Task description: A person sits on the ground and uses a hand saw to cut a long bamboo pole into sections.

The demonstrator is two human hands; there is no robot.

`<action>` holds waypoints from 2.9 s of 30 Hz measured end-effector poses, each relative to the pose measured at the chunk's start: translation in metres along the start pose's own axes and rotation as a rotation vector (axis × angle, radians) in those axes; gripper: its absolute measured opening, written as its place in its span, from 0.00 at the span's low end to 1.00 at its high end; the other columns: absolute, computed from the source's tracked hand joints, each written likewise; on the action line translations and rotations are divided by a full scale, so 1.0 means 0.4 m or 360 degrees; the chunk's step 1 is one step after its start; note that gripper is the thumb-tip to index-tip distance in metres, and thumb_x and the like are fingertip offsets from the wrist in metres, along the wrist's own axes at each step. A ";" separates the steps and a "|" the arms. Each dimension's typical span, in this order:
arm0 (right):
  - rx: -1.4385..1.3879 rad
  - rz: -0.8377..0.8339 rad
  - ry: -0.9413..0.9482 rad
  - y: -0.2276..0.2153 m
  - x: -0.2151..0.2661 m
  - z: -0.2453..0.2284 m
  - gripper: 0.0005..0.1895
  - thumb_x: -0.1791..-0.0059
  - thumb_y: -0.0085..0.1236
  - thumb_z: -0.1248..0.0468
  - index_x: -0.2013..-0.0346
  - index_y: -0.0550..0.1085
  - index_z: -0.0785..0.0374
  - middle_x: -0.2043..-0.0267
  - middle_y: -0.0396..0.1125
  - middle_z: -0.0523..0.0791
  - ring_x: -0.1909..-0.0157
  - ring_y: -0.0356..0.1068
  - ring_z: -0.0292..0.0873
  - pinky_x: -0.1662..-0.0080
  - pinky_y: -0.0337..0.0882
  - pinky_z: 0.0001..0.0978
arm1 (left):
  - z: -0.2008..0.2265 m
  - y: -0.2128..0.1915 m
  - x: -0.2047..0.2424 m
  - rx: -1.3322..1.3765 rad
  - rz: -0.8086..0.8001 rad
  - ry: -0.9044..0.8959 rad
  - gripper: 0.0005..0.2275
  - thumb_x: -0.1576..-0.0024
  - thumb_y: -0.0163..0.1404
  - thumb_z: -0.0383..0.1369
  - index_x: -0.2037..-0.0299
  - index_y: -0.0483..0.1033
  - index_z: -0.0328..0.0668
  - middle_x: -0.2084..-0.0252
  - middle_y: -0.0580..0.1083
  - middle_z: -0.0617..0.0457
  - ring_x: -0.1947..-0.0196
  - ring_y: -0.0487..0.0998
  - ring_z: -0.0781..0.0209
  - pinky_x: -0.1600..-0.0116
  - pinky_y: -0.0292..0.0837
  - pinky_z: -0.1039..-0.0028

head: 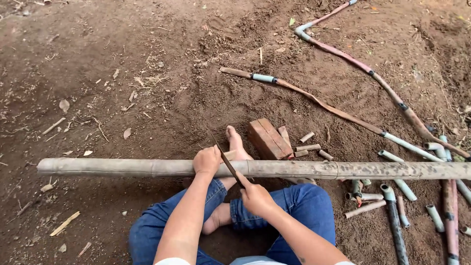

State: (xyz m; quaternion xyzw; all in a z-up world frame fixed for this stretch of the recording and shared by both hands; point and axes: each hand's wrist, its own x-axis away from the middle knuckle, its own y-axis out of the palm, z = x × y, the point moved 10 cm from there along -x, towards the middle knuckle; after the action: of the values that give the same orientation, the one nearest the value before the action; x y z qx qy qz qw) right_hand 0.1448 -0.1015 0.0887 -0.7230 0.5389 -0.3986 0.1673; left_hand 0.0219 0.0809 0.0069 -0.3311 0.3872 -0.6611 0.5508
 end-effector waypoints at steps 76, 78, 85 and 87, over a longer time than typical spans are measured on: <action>0.0139 0.0417 -0.0067 0.002 0.023 0.034 0.34 0.47 0.52 0.64 0.25 0.61 0.51 0.65 0.77 0.56 0.67 0.76 0.63 0.64 0.73 0.54 | -0.011 -0.009 -0.003 -0.0144 0.0011 -0.0057 0.25 0.34 0.37 0.49 0.72 0.85 0.47 0.71 0.82 0.49 0.72 0.80 0.41 0.66 0.75 0.56; 0.0180 0.0384 -0.0019 0.008 0.056 0.044 0.35 0.47 0.51 0.63 0.24 0.59 0.50 0.65 0.77 0.56 0.68 0.76 0.63 0.65 0.74 0.55 | -0.008 -0.018 0.002 -0.0173 0.0079 -0.0026 0.24 0.35 0.39 0.49 0.72 0.84 0.46 0.70 0.82 0.48 0.72 0.80 0.39 0.65 0.75 0.55; 0.0214 0.0414 -0.0019 -0.004 -0.022 0.029 0.31 0.47 0.49 0.63 0.26 0.63 0.52 0.60 0.76 0.58 0.62 0.76 0.65 0.60 0.74 0.55 | -0.022 -0.030 -0.010 -0.0225 -0.0032 -0.0031 0.24 0.34 0.38 0.50 0.71 0.86 0.51 0.69 0.83 0.53 0.68 0.82 0.42 0.61 0.78 0.57; 0.0212 0.0408 0.0023 -0.002 -0.037 0.039 0.31 0.47 0.49 0.63 0.27 0.65 0.47 0.62 0.77 0.55 0.67 0.75 0.62 0.63 0.74 0.52 | -0.047 -0.036 -0.013 -0.0183 -0.0003 -0.0079 0.24 0.34 0.38 0.49 0.71 0.86 0.48 0.68 0.83 0.49 0.68 0.81 0.38 0.60 0.77 0.54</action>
State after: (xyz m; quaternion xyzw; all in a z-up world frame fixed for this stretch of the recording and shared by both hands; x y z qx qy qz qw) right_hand 0.1556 -0.0909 0.0736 -0.6326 0.6004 -0.4141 0.2605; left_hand -0.0004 0.0901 0.0104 -0.3789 0.4106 -0.6298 0.5396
